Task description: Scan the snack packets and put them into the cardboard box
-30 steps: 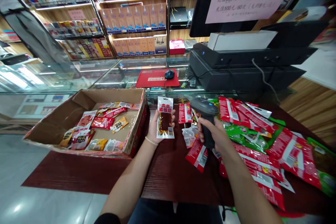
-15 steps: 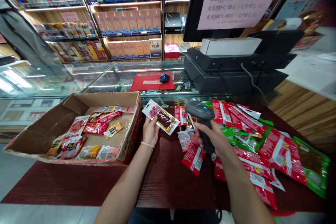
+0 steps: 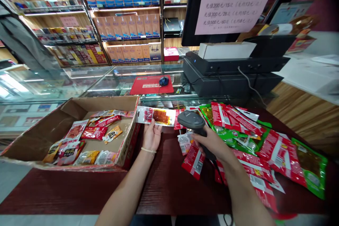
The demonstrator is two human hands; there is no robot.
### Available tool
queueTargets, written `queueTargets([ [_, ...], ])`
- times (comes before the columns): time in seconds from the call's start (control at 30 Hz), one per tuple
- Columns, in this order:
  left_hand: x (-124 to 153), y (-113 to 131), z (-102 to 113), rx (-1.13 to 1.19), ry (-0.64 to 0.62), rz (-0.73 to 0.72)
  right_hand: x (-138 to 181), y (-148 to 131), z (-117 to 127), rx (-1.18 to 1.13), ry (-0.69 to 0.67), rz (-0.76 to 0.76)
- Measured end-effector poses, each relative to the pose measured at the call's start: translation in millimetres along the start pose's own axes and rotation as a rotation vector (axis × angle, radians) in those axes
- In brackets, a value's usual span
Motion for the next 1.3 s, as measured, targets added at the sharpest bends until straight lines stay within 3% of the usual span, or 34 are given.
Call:
queueTargets([
  [0.23,0,4,-3,-0.082,-0.065,-0.025,1,-5,4,-0.164,0.076,0.062],
  [0.4,11,5,-20,-0.269,-0.131,-0.079,8,-19,16,-0.367,0.115,0.139],
  [0.47,22,9,-32,-0.425,-0.175,-0.186,19,-25,32,-0.428,0.185,0.203],
  [0.57,56,16,-63,-0.803,-0.347,-0.5,49,-25,68,-0.455,0.328,0.27],
  [0.63,90,-1,-89,-1.074,-0.618,-0.682,75,-20,94,-0.433,0.409,0.304],
  [0.73,145,-54,-112,-1.305,-1.107,-0.787,114,-4,132,-0.426,0.504,0.279],
  [0.83,180,-105,-123,-1.415,-1.336,-0.783,149,11,162,-0.439,0.584,0.266],
  [0.97,198,-170,-140,-1.51,-1.449,-0.704,186,21,188,-0.437,0.669,0.28],
  [1.07,194,-206,-148,-1.547,-1.415,-0.647,204,27,198,-0.428,0.7,0.28],
  [1.17,185,-222,-149,-1.48,-1.321,-0.543,211,32,202,-0.431,0.706,0.264],
  [1.3,187,-219,-149,-1.392,-1.288,-0.489,209,33,200,-0.432,0.688,0.259],
])
Point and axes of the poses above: each hand's wrist, its own x-axis away from the middle knuckle, its own z-axis out of the back of the hand, y = z × x, the point moved 9 cm from there along -x, towards the middle knuckle, and after that the axes turned 2 degrees about -y, right-handed, at the moved point
